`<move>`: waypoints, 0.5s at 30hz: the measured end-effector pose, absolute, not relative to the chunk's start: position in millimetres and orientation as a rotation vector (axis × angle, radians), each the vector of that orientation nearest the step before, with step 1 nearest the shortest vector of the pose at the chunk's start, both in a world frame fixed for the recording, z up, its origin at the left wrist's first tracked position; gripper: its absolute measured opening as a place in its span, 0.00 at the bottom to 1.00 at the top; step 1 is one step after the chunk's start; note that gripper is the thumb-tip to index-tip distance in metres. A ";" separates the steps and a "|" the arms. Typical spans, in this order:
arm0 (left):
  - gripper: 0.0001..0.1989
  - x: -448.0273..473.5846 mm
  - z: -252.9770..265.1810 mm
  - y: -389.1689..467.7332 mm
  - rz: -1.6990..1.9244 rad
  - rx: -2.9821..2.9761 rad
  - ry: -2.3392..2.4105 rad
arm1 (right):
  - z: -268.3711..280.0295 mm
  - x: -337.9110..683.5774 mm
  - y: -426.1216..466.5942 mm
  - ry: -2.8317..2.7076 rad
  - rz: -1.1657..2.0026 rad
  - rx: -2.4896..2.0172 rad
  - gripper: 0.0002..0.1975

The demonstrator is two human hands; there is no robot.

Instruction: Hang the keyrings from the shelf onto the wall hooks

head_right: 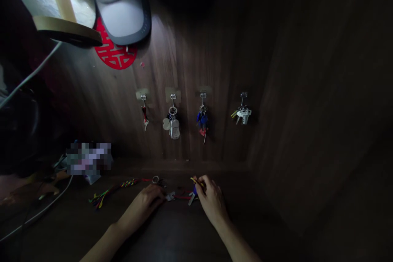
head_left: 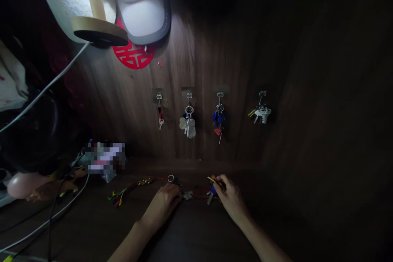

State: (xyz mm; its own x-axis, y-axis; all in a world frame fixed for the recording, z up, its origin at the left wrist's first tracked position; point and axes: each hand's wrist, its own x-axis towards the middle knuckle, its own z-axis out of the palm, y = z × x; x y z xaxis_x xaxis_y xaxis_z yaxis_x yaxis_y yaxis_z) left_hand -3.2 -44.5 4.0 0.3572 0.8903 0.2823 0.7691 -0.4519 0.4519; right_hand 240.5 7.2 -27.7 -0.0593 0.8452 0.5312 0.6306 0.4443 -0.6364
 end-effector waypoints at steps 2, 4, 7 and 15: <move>0.08 -13.4 4.7 -44.1 0.718 2.384 1.474 | -31.0 242.6 12.1 -1.722 0.313 -1.295 0.08; 0.08 -25.1 5.4 -44.2 0.711 2.381 1.471 | -32.9 243.7 15.5 -1.667 0.356 -1.318 0.10; 0.09 -44.2 6.4 -44.4 0.699 2.370 1.476 | -31.5 244.1 17.2 -1.525 0.467 -1.333 0.13; 0.09 -90.6 19.3 -42.5 0.464 2.383 1.581 | -13.2 236.8 6.7 -1.296 0.726 -1.424 0.22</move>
